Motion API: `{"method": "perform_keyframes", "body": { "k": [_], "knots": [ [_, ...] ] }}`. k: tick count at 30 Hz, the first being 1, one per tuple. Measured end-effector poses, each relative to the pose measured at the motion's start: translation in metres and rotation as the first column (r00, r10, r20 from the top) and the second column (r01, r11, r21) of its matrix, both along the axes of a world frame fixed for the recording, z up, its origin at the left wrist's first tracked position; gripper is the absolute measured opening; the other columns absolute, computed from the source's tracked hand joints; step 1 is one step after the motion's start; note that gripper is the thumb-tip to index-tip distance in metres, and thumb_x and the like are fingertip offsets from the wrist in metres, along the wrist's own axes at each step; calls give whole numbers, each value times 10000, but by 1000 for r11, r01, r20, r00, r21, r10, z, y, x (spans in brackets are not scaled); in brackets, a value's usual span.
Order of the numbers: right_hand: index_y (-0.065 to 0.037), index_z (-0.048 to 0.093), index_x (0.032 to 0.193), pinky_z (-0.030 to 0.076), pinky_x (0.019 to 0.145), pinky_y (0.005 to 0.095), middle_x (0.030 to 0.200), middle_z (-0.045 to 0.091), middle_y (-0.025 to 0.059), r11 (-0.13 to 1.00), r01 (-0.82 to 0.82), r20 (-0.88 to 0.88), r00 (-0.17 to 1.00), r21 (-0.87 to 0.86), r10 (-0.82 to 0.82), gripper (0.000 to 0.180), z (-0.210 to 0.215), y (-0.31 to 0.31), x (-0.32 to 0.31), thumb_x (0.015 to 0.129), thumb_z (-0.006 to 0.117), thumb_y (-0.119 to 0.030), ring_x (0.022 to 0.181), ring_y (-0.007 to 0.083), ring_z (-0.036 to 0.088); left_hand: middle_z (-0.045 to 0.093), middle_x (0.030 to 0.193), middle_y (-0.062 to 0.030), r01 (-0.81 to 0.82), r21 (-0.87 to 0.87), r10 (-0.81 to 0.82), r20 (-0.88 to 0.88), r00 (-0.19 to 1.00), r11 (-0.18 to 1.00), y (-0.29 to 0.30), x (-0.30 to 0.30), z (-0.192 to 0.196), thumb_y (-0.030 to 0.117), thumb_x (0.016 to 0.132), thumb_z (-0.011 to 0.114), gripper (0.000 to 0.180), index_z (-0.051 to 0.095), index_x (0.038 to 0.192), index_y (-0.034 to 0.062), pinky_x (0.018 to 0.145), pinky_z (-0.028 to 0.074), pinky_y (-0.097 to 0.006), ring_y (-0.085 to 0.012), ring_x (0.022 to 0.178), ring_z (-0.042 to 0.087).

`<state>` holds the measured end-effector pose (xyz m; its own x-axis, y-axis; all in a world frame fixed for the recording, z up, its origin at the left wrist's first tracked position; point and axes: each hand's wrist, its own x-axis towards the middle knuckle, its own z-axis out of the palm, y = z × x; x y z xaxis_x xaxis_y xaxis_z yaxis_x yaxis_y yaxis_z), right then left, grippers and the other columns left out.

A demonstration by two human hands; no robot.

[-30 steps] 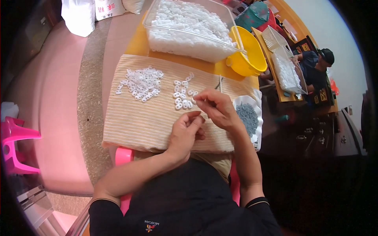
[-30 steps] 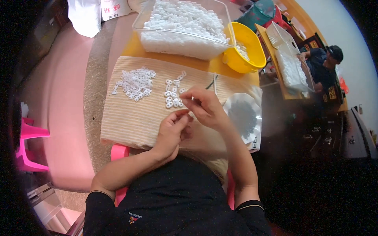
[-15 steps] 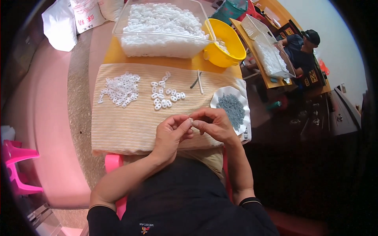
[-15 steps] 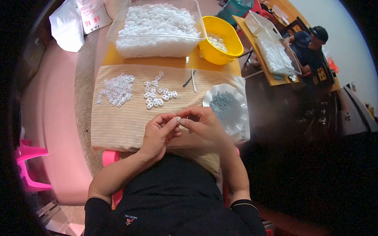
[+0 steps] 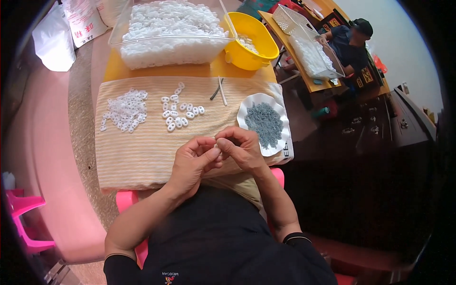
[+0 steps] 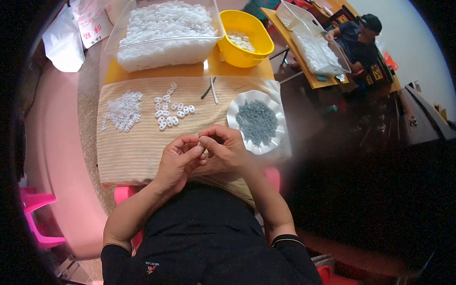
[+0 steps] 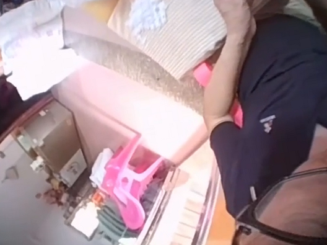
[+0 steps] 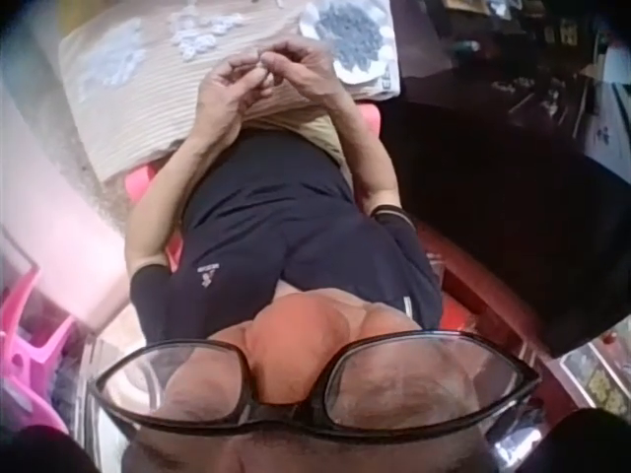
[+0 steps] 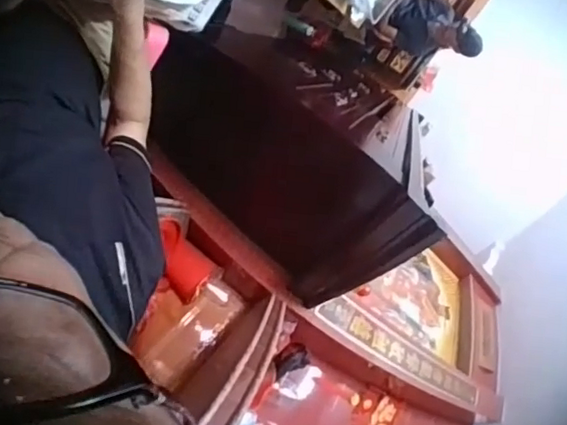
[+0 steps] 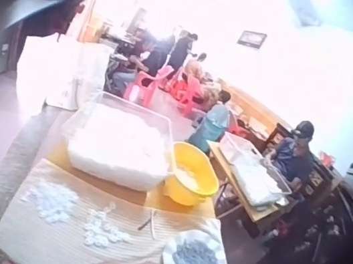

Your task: Assembling small white plastic parts by inserting grey components into them using fingers.

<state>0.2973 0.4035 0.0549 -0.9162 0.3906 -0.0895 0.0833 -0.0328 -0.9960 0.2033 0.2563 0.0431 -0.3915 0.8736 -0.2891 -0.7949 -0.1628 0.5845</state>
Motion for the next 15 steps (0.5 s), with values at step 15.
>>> {"method": "perform_keyframes", "body": {
  "k": [15],
  "knots": [
    [7, 640, 938, 429, 552, 180, 727, 585, -19, 845, 295, -44, 950, 446, -309, 79, 13, 30, 41, 881, 644, -47, 614, 33, 522, 630, 865, -38, 31, -46, -31, 7, 1000, 998, 0, -1, -3, 117, 873, 669, 208, 591, 1037, 16, 719, 551, -252, -113, 758, 625]
  ]
}}
